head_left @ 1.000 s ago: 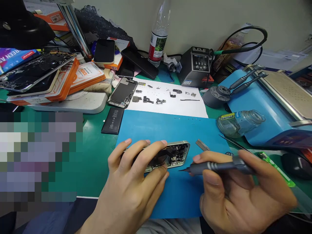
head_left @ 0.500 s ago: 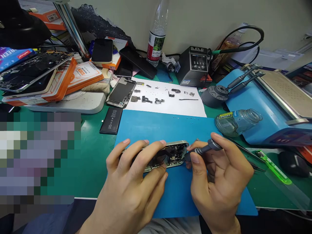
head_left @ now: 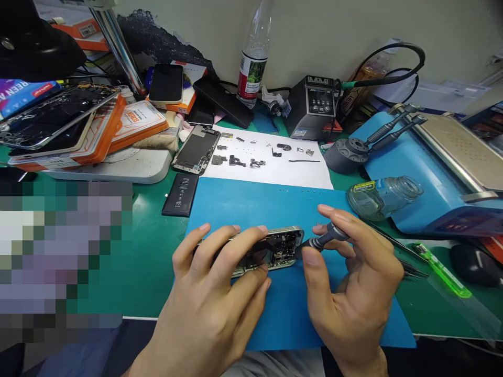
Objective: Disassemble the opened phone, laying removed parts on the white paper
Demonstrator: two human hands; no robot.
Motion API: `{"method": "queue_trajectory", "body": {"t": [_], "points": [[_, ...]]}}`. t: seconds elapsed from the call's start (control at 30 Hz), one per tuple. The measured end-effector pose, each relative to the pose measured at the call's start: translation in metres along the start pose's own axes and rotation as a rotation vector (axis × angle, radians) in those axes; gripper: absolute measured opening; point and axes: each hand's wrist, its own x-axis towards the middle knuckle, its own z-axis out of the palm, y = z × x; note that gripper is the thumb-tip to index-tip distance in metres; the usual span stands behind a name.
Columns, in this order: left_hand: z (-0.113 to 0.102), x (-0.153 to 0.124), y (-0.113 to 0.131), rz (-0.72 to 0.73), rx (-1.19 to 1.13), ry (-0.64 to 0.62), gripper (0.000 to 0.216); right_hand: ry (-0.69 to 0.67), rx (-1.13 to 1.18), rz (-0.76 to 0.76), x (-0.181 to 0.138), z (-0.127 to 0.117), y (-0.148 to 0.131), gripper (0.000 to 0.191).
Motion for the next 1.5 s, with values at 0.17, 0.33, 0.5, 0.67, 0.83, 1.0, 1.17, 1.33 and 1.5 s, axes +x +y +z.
{"method": "queue_trajectory", "body": {"t": [0.17,0.33,0.5,0.67,0.83,1.0,1.17,1.33,1.5], "points": [[0.0,-0.001,0.0,-0.005,-0.005,-0.005,0.007,0.04,0.043,0.038,0.0,0.001,-0.001,0.065],[-0.001,0.0,0.0,-0.022,-0.016,-0.019,0.01,0.017,0.02,0.05,-0.001,0.001,-0.001,0.07],[-0.003,0.004,-0.001,-0.045,-0.019,-0.063,0.016,0.043,0.012,0.082,-0.002,0.001,-0.002,0.06],[-0.009,0.01,-0.002,-0.093,-0.021,-0.157,0.02,0.133,0.193,0.275,0.002,0.0,-0.007,0.053],[-0.013,0.01,-0.006,-0.161,-0.024,-0.295,0.021,0.182,0.35,0.378,0.003,-0.004,-0.007,0.045],[-0.014,0.006,-0.003,-0.164,0.062,-0.29,0.025,0.137,0.35,0.392,-0.002,-0.005,-0.008,0.046],[-0.018,0.009,0.002,-0.064,0.124,-0.188,0.022,0.083,0.4,0.32,-0.006,-0.006,-0.01,0.048],[-0.011,0.016,0.008,-0.129,0.006,-0.121,0.019,0.054,0.451,0.205,-0.007,-0.006,-0.009,0.053],[-0.003,0.012,0.011,-0.145,-0.053,-0.12,0.017,0.035,0.502,0.174,-0.006,-0.005,-0.008,0.056]]}}
